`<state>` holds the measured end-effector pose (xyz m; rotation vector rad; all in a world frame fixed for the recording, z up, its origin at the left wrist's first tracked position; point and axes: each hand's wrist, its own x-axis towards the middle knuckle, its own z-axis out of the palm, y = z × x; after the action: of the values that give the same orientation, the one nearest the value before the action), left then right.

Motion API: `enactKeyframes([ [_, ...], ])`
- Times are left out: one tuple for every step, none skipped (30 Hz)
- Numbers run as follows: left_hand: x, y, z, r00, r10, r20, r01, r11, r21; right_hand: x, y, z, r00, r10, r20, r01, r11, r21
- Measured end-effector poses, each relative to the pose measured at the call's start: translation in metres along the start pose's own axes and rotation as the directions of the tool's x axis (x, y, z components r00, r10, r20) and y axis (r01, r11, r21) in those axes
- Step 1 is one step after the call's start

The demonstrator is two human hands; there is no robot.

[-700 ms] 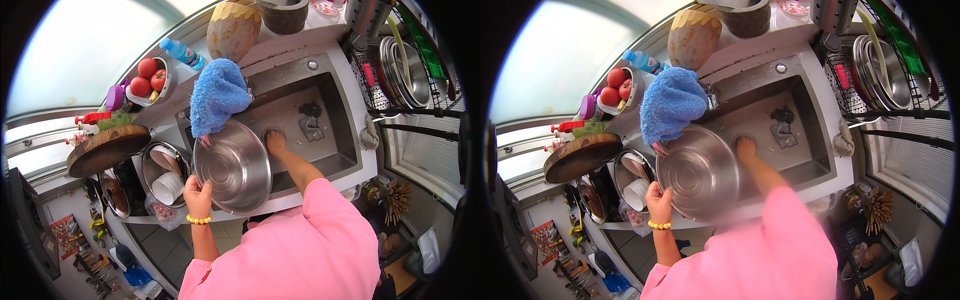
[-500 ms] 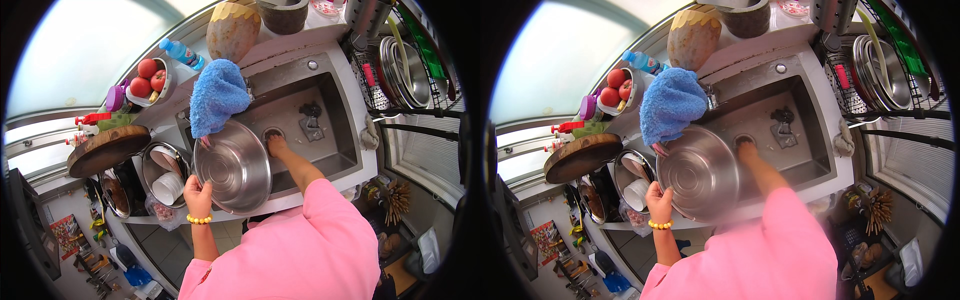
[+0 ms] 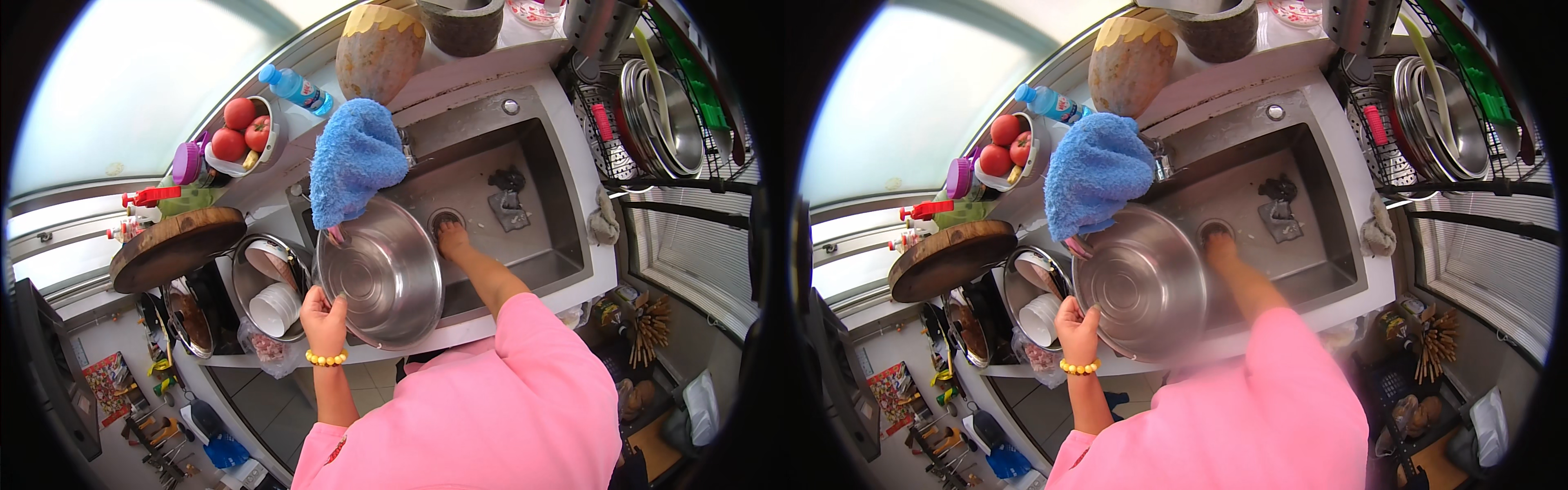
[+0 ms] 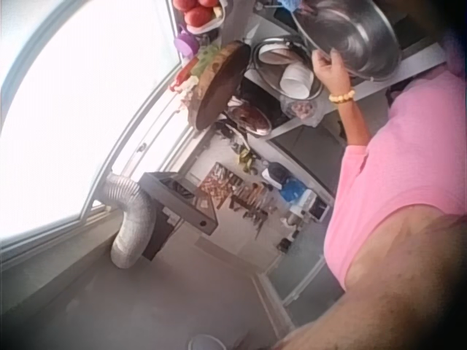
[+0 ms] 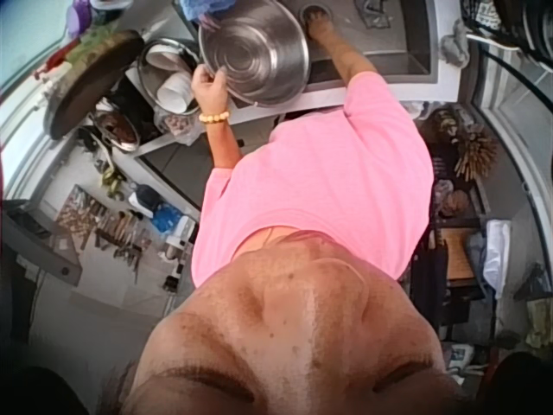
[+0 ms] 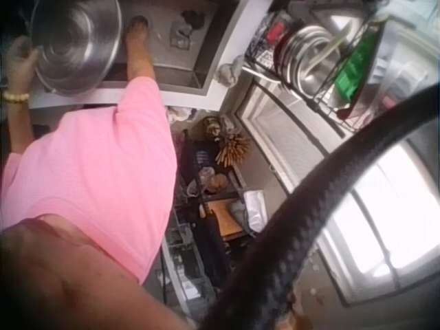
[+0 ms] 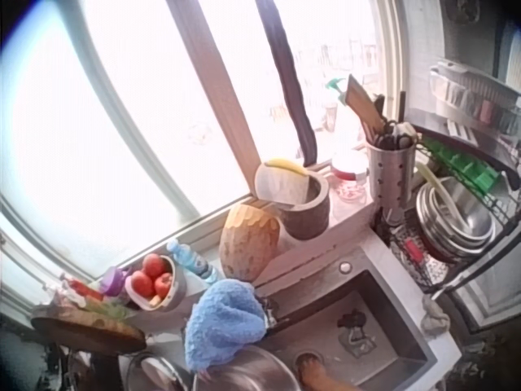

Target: The person washes various kitchen items in a sink using a cloth and running water. They scrub a small bowl, a pair of chopsticks, and a large metal bowl, then rinse each item and place them aside.

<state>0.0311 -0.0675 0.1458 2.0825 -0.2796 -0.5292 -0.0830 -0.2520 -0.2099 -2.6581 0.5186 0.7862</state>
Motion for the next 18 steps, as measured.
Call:
enactKeyframes([
  [0.0,-0.002,-0.001,1.0,-0.008,0.001,0.008,1.0,-0.011,-0.001,-0.001,-0.005,1.0,0.006,-0.007,-0.006,1.0,0.003],
  [0.0,-0.002,-0.001,1.0,-0.002,-0.002,0.002,1.0,-0.003,-0.003,-0.001,-0.009,1.0,-0.009,-0.009,0.009,1.0,-0.012],
  [0.0,-0.003,-0.002,1.0,0.004,-0.004,-0.004,1.0,0.005,-0.007,-0.001,-0.013,1.0,-0.024,-0.01,0.024,0.999,-0.028],
  [0.0,-0.002,-0.002,1.0,0.011,-0.002,-0.01,1.0,0.014,-0.011,0.0,-0.018,0.999,-0.036,-0.011,0.036,0.999,-0.041],
  [0.0,-0.002,-0.002,1.0,0.009,-0.002,-0.009,1.0,0.011,-0.008,0.0,-0.011,0.999,-0.033,-0.024,0.032,0.999,-0.042],
  [0.0,-0.002,-0.001,1.0,0.008,-0.002,-0.008,1.0,0.009,-0.003,0.0,-0.001,0.999,-0.029,-0.036,0.027,0.999,-0.043],
  [0.0,-0.002,-0.001,1.0,0.006,-0.004,-0.006,1.0,0.005,-0.002,0.0,-0.002,0.998,-0.026,-0.049,0.024,0.999,-0.046],
  [0.0,-0.001,-0.001,1.0,0.002,-0.002,-0.002,1.0,0.007,-0.002,0.0,-0.004,0.999,-0.023,-0.038,0.021,0.999,-0.032],
  [0.0,0.0,-0.001,1.0,-0.002,-0.001,0.002,1.0,0.01,-0.002,0.0,-0.005,0.999,-0.019,-0.028,0.018,1.0,-0.018],
  [-0.001,0.001,-0.001,1.0,-0.007,-0.001,0.007,1.0,0.011,-0.005,-0.001,-0.011,1.0,-0.016,-0.018,0.016,1.0,-0.005],
  [-0.001,-0.001,-0.001,1.0,-0.015,-0.003,0.015,1.0,-0.002,-0.008,-0.001,-0.015,0.999,-0.015,-0.034,0.014,1.0,-0.014],
  [-0.001,-0.003,-0.001,1.0,-0.023,-0.006,0.023,1.0,-0.016,-0.011,-0.002,-0.019,0.999,-0.014,-0.051,0.013,1.0,-0.023],
  [-0.002,-0.004,-0.002,1.0,-0.031,-0.006,0.031,0.999,-0.03,-0.014,-0.002,-0.021,0.998,-0.012,-0.068,0.01,0.999,-0.031],
  [-0.001,-0.002,-0.001,1.0,-0.021,-0.004,0.02,1.0,-0.016,-0.01,-0.003,-0.012,0.996,0.005,-0.088,-0.011,0.998,-0.065],
  [-0.001,0.0,-0.001,1.0,-0.011,-0.001,0.011,1.0,-0.002,-0.005,-0.005,0.0,0.994,0.02,-0.109,-0.031,0.995,-0.099],
  [0.0,0.0,-0.001,1.0,-0.001,-0.001,0.001,1.0,0.011,-0.001,-0.006,0.006,0.991,0.034,-0.13,-0.051,0.99,-0.134],
  [0.0,0.0,-0.001,1.0,0.002,0.0,-0.002,1.0,0.016,0.002,-0.008,0.012,0.993,0.055,-0.109,-0.068,0.991,-0.119],
  [0.0,0.0,-0.001,1.0,0.006,0.001,-0.006,1.0,0.022,0.007,-0.01,0.018,0.993,0.076,-0.088,-0.085,0.991,-0.104],
])
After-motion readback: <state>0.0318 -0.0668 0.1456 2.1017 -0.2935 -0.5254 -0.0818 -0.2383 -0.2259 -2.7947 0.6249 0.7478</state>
